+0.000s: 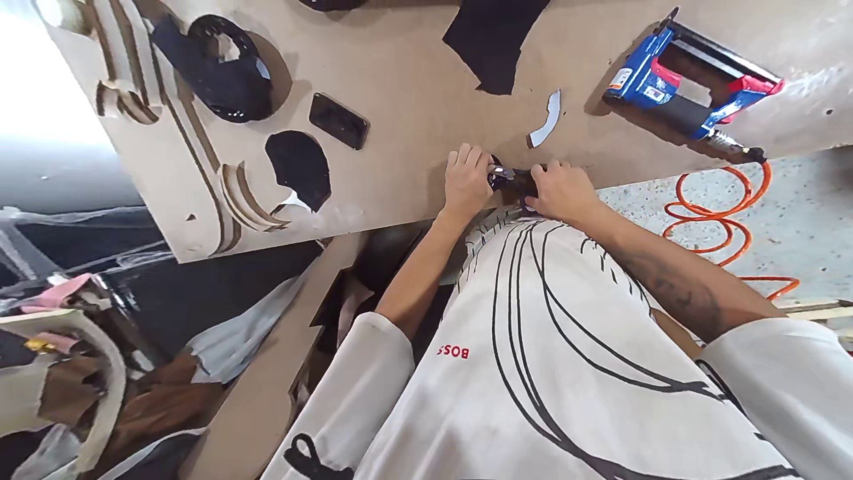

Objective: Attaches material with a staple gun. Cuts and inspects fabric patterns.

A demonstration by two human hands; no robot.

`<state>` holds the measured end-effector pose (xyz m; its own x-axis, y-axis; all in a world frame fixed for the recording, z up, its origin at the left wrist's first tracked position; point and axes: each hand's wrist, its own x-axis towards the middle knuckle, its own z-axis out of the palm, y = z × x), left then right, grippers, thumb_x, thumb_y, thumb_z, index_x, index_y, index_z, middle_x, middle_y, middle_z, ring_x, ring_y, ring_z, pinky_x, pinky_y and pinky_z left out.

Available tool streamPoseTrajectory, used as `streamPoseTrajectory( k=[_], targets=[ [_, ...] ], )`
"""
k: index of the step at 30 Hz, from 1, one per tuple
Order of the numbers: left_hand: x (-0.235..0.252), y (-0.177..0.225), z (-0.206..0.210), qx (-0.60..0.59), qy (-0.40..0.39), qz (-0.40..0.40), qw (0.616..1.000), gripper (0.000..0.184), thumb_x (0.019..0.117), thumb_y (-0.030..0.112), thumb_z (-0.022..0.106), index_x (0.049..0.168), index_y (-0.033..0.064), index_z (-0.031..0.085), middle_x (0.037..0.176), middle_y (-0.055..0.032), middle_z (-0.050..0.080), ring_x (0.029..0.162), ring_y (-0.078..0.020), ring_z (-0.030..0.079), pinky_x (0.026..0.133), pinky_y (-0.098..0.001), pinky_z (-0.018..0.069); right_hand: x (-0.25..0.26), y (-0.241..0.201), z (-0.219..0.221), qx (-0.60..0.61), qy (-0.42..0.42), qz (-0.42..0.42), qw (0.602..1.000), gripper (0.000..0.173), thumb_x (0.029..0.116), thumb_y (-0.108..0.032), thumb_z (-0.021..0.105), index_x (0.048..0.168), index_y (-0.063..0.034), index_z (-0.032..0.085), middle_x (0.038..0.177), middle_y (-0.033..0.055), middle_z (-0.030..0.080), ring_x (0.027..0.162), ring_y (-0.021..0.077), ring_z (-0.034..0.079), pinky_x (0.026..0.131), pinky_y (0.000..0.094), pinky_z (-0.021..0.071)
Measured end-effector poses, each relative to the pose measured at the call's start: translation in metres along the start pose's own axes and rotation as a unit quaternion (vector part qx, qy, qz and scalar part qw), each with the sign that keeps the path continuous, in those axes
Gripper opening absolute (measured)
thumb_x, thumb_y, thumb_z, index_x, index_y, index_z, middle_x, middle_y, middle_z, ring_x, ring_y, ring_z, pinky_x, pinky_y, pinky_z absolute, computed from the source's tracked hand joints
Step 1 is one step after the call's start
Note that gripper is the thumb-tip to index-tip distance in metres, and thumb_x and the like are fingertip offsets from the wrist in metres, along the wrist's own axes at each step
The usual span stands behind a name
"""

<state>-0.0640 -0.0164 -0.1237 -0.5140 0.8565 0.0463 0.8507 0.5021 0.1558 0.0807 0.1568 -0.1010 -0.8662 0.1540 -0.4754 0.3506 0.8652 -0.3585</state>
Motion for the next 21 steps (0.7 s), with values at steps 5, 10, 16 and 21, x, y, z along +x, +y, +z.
streamPoseTrajectory(
  k=[5, 10, 16, 21],
  targets=[
    [-0.001, -0.002, -0.002, -0.011, 0.022, -0.023, 0.999, 0.017, 0.1022, 0.022, 0.059, 0.102, 0.0118, 0.072, 0.107, -0.0073, 0.069, 0.107, -0.0279, 0.062, 0.087, -0.0457, 0.0492, -0.004, 0.003, 0.003, -0.002, -0.006, -0.005, 1.0, 0.036, 0.0983, -0.037, 0.062, 0.108, -0.0021, 0.064, 0.091, 0.0237, 0.066, 0.077, 0.0447, 0.068, 0.059, 0.0595, 0.0531],
    [-0.032, -0.035, -0.04, -0.155, 0.063, -0.332, 0.928, 0.03, 0.1044, 0.021, 0.052, 0.128, 0.0051, 0.062, 0.119, -0.0148, 0.067, 0.106, -0.0254, 0.067, 0.093, -0.0454, 0.0575, -0.021, 0.018, -0.011, 0.122, 0.116, 0.044, 0.985, 0.05, 0.0894, -0.039, 0.074, 0.123, -0.0039, 0.061, 0.124, 0.0268, 0.058, 0.101, 0.0461, 0.065, 0.075, 0.0638, 0.0562],
    [-0.074, -0.048, -0.045, -0.229, -0.025, -0.354, 0.907, 0.06, 0.0951, 0.023, 0.071, 0.149, 0.0106, 0.047, 0.151, -0.0138, 0.051, 0.129, -0.0272, 0.06, 0.099, -0.0469, 0.0568, -0.023, 0.064, -0.011, 0.102, 0.277, 0.131, 0.946, 0.044, 0.102, -0.027, 0.053, 0.13, 0.007, 0.056, 0.136, 0.0341, 0.049, 0.125, 0.0509, 0.052, 0.101, 0.0625, 0.0473],
    [-0.043, 0.026, -0.03, -0.242, -0.083, -0.345, 0.903, 0.048, 0.0995, 0.045, 0.063, 0.131, 0.0093, 0.065, 0.134, -0.0125, 0.062, 0.11, -0.0251, 0.068, 0.096, -0.0478, 0.0576, -0.023, 0.043, -0.023, 0.017, 0.266, 0.087, 0.96, 0.053, 0.1017, -0.035, 0.054, 0.137, 0.005, 0.056, 0.156, 0.0311, 0.038, 0.142, 0.0535, 0.036, 0.108, 0.0731, 0.0333]
  ],
)
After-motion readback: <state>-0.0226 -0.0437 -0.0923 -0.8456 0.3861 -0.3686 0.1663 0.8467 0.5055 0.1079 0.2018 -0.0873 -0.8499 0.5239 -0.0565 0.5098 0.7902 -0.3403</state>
